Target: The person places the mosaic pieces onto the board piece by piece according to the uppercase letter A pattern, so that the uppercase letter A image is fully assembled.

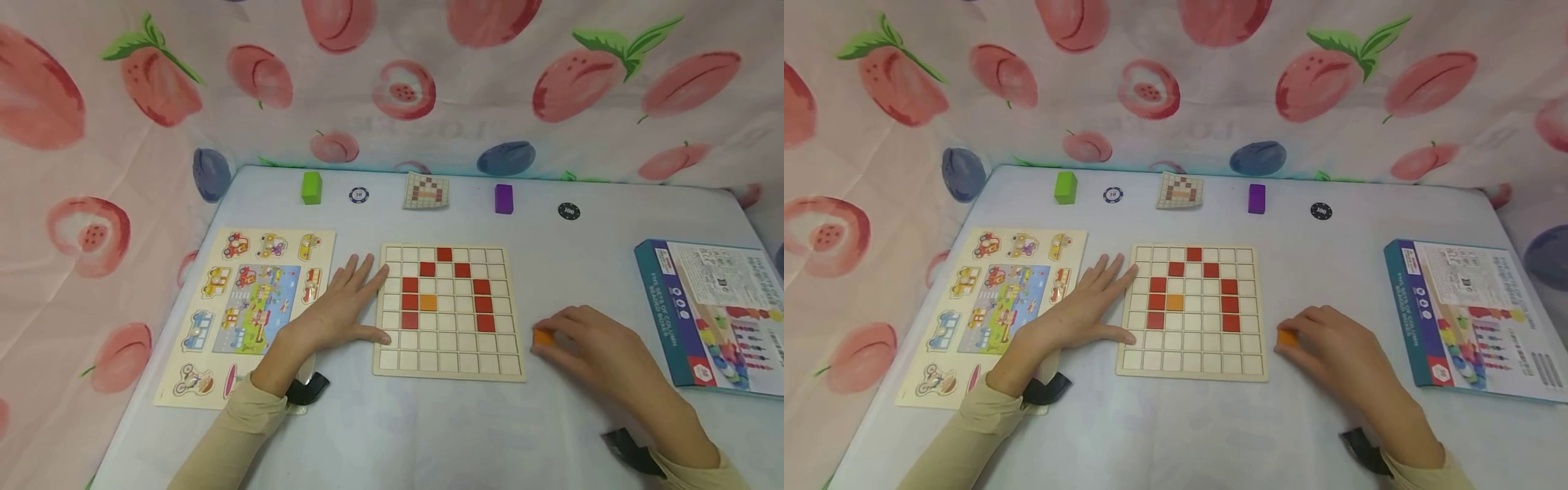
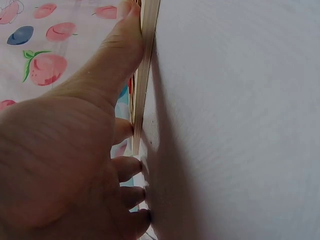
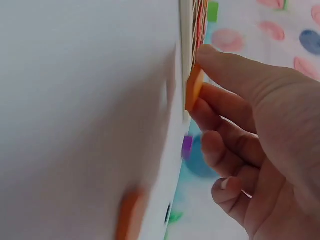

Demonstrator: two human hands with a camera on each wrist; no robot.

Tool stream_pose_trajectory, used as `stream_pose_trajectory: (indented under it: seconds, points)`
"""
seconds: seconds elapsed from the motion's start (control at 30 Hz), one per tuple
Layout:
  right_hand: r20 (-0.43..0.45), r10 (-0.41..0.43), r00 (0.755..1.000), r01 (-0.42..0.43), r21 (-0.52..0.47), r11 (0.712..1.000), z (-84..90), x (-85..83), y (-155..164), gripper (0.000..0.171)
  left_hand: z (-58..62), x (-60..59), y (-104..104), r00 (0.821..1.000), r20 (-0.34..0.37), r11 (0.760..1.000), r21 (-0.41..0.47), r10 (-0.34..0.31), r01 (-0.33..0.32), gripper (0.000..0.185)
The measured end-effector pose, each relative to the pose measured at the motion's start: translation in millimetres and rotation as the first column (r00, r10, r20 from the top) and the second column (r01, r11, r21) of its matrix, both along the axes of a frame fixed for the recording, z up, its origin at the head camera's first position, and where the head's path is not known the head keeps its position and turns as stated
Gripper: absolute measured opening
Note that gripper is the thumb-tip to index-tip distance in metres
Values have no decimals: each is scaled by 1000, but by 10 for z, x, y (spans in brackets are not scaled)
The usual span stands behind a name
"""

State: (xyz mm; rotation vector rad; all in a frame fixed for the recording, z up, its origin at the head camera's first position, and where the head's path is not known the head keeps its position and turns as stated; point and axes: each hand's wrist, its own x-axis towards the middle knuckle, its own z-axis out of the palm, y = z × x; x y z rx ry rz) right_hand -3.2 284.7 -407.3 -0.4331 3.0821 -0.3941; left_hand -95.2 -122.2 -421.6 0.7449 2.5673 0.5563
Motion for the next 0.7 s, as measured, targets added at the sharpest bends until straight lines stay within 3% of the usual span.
stream_pose_trajectory:
  seconds: [0.17, 0.4, 0.7]
  points:
    - [-76, 90, 993, -92, -22, 996, 39, -266, -376, 34, -8, 5, -20, 1000, -8, 1000, 4, 0, 0, 120]
    - [-41, 187, 981, -189, -47, 981, 36, -622, -955, 33, -12, 3, -29, 1000, -5, 1000, 3, 0, 0, 120]
    - [-36, 220, 975, -220, -14, 975, -24, -778, -1227, 30, -5, -12, -20, 1000, 4, 1000, -16, -2, 2, 121]
